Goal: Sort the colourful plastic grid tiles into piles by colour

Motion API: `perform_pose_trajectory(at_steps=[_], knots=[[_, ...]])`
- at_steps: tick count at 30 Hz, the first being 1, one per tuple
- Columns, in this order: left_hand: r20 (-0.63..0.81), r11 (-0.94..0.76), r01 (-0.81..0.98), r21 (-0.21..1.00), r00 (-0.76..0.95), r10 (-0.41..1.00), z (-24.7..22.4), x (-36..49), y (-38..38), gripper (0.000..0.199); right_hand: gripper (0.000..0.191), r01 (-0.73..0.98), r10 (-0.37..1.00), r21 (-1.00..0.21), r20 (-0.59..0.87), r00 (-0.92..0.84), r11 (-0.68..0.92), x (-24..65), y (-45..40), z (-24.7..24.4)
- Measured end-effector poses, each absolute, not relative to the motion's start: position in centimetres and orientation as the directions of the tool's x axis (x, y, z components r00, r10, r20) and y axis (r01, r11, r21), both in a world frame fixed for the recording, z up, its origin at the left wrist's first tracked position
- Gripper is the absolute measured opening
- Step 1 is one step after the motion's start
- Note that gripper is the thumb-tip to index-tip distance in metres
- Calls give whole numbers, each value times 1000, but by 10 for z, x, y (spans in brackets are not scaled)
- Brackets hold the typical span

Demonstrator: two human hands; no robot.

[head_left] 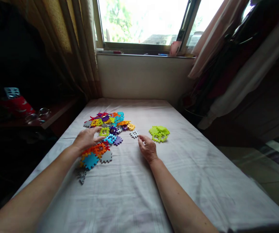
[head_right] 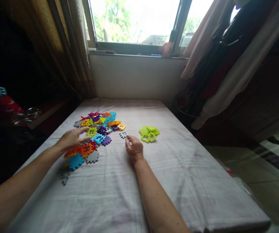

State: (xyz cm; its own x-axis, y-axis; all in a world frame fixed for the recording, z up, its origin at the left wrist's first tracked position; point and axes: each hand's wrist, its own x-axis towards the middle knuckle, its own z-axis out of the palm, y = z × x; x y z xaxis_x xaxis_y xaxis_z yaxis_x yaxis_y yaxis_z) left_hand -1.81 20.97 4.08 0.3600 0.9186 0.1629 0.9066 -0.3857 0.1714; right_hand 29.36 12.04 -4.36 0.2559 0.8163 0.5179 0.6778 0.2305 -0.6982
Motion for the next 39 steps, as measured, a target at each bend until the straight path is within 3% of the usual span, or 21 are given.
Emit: perform_pose_trajectory(at_steps=[4, 9, 14, 18, 24, 27, 32, 39], knots=[[224, -608, 788, 95, 579, 784, 32, 55, 177, 51, 34, 415, 901, -876, 363, 237, 244, 280, 118, -39], [286, -689, 714, 126, 639, 714, 16, 106, 161, 47, 39, 225, 914, -944, 297, 276, 239, 279, 124, -43], [264, -697, 703, 143, 651, 711, 16, 108, 171, 61, 38, 316, 812, -934, 314, 492, 170, 315, 131, -43], [222, -597, 796, 100, 567, 793, 29, 80, 198, 43, 37, 477, 630, -879, 363, 686, -12, 357, 133, -51], [183, -262, 964, 29, 253, 950, 44, 22, 254, 41, 38, 759, 403, -639, 666, 628, -127, 370, 132, -67], [136, -170, 985, -2, 169, 976, 44, 0, 274, 43, 39, 795, 433, -594, 689, 581, -121, 361, 130, -68], [86, -184, 982, -52, 188, 978, 36, -13, 293, 45, 31, 823, 464, -563, 710, 530, -79, 352, 130, -70], [142, -189, 979, -83, 199, 970, 23, -5, 296, 31, 28, 810, 489, -585, 694, 529, -45, 353, 132, -73]])
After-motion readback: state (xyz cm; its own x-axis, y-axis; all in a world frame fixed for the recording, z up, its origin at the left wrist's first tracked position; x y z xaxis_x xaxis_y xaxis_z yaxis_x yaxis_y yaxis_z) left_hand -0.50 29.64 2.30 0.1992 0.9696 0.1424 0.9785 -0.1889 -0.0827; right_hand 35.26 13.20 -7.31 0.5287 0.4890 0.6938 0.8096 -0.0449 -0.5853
